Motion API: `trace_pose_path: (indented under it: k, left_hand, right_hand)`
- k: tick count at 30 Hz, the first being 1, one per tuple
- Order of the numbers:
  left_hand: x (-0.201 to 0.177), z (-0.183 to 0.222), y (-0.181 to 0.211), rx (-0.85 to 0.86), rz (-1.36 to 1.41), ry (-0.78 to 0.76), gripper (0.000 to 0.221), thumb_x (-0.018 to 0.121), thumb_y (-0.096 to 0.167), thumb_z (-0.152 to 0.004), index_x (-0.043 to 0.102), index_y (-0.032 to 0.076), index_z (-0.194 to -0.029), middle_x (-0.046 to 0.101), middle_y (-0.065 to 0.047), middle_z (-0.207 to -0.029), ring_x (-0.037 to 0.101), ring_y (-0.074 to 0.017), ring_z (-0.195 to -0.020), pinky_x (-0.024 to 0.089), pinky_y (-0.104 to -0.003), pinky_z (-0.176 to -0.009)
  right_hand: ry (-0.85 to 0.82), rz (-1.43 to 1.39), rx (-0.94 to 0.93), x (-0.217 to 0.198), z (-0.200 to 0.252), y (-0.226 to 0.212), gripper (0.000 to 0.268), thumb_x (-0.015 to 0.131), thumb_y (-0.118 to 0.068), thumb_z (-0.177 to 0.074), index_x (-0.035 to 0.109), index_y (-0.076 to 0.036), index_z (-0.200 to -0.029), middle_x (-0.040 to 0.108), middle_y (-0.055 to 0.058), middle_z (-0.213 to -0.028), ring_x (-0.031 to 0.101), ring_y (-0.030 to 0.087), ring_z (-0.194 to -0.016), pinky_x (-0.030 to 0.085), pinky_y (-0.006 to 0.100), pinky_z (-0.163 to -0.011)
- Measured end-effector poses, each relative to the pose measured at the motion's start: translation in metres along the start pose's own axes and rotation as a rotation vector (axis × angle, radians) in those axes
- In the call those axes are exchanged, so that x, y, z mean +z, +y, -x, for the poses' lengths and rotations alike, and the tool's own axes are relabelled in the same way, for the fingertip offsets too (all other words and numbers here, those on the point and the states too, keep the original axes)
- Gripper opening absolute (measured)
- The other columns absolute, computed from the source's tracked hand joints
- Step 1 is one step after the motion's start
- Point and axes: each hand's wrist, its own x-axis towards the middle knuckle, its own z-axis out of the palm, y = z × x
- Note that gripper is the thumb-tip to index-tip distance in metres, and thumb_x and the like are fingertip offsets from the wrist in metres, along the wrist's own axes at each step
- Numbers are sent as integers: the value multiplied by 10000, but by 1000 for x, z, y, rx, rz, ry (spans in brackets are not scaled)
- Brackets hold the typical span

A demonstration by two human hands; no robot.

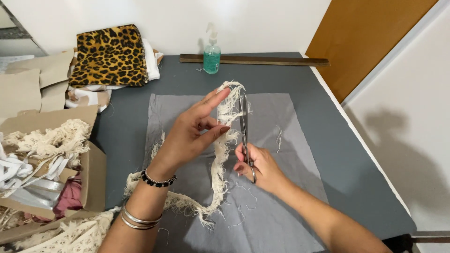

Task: Inspecting a strip of lace, picking at loose threads, and cutting it with scissors

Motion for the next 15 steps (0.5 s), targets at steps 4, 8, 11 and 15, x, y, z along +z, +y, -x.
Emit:
trace_pose_path:
  k: [4, 8, 11, 15]
  left_hand:
    - [-1, -1, -3, -10, -42, -5, 651, 687, 37, -954, 425, 185, -1532, 356, -187, -1661, 575, 62, -743, 492, -172, -718]
    - [-3, 1, -2, -1, -35, 13, 628, 689, 50, -963, 442, 199, -1520, 347, -161, -1676, 598, -14, -737, 494, -177, -705]
    - [-5, 0, -3, -2, -27, 12, 620, 685, 67, -969, 435, 183, -1525, 338, -152, -1679, 576, -17, -737, 499, -183, -715]
    - [-6, 0, -1, -15, 6, -20, 628, 694, 63, -955, 441, 165, -1521, 321, -143, -1686, 580, -7, -732, 488, -173, -689]
  right_hand:
    - [29, 85, -15, 0, 0, -1, 553, 442, -717, -892, 439, -165, -875, 591, -38, -696, 781, 114, -616, 479, 236, -506]
    - [76, 71, 58, 2, 2, 5, 458, 589, -612, -887, 449, -180, -832, 627, -54, -655, 700, 84, -495, 472, 225, -478]
    - [85, 48, 58, 2, 2, 9, 360, 696, -415, -923, 462, -162, -819, 661, -39, -655, 697, 87, -462, 475, 207, -440]
    - [-62, -10, 44, -4, 6, 3, 398, 572, -560, -936, 470, -179, -876, 645, -23, -730, 757, 109, -639, 561, 219, -551]
